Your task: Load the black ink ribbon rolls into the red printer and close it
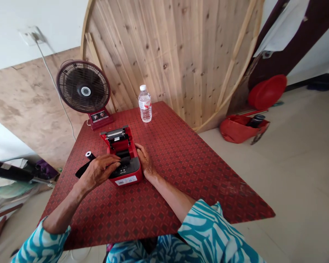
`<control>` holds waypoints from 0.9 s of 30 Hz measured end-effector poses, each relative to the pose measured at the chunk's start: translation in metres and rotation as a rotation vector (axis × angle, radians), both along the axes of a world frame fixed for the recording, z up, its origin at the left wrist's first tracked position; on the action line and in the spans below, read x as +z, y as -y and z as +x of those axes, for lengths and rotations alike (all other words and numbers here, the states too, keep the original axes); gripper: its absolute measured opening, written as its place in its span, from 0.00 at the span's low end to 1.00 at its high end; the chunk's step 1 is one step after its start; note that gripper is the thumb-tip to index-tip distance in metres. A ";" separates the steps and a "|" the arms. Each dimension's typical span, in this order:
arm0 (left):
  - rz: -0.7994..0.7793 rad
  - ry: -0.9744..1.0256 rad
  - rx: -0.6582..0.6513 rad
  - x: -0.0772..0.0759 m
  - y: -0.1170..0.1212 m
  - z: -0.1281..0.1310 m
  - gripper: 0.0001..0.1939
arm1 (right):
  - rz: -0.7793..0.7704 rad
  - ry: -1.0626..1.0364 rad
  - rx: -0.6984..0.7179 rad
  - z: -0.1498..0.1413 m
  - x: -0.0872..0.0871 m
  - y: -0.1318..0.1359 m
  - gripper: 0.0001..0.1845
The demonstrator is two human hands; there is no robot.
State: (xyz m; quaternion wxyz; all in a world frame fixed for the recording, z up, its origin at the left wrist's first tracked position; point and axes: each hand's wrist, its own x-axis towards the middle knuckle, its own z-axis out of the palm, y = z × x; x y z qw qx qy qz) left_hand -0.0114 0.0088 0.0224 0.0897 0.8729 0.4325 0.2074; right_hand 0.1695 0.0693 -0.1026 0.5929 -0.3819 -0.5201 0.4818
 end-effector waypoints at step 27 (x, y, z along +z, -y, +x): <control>0.554 0.070 0.039 -0.056 0.042 0.014 0.11 | 0.154 0.060 0.005 0.006 0.007 0.001 0.21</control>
